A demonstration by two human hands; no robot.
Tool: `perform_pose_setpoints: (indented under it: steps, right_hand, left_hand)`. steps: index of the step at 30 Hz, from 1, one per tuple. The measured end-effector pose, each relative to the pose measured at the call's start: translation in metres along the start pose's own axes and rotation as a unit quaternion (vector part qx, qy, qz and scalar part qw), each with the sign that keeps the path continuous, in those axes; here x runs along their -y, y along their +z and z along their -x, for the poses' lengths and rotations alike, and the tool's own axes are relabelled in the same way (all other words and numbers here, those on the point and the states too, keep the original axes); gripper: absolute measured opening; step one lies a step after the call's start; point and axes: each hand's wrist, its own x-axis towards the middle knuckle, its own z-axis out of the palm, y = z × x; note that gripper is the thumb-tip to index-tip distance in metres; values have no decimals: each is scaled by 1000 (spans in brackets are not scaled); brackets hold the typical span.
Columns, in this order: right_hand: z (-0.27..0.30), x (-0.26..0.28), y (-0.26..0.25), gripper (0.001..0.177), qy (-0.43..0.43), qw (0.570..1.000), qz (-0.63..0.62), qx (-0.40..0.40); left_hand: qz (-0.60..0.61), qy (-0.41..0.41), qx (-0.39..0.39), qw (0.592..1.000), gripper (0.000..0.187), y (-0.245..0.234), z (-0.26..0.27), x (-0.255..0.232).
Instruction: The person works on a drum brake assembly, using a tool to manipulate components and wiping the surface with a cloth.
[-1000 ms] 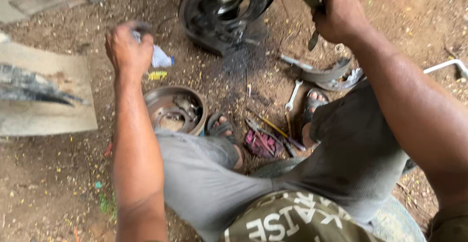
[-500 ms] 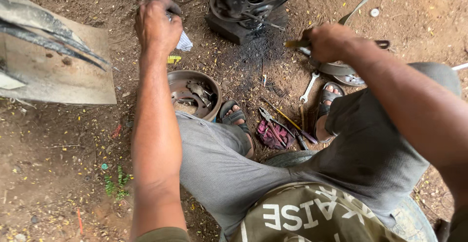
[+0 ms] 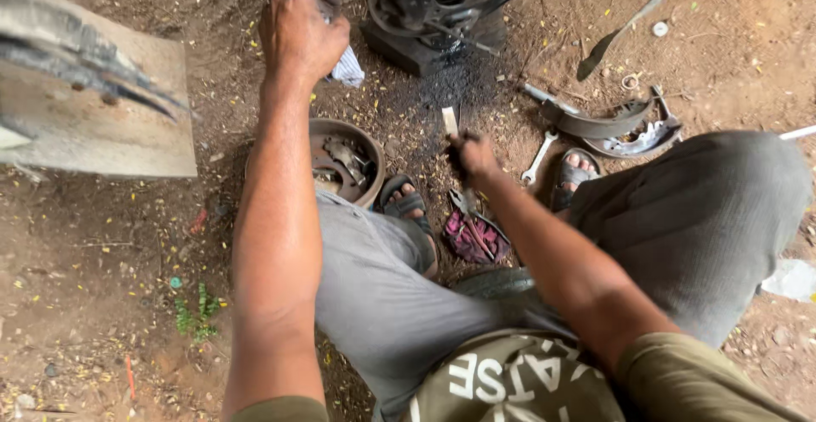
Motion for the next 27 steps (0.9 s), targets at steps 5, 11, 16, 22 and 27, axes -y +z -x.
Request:
perform_pose_setpoints:
  steps: [5, 11, 16, 22, 27]
  right_hand:
    - [-42, -18, 35, 22, -39, 989, -132, 55]
    - [-84, 42, 77, 23, -191, 972, -108, 80]
    - [-96, 65, 101, 17, -170, 982, -83, 16]
    - [-102, 69, 107, 17, -206, 976, -71, -4]
    - [-110, 62, 103, 13, -272, 952, -132, 45]
  left_hand:
    - [12, -32, 32, 999, 24, 15, -15, -10]
    - [-43, 90, -56, 993, 41, 53, -47, 16]
    - [11, 134, -26, 991, 39, 56, -58, 17]
    - [5, 65, 81, 995, 30, 52, -58, 9]
    - [5, 90, 59, 994, 30, 68, -57, 19]
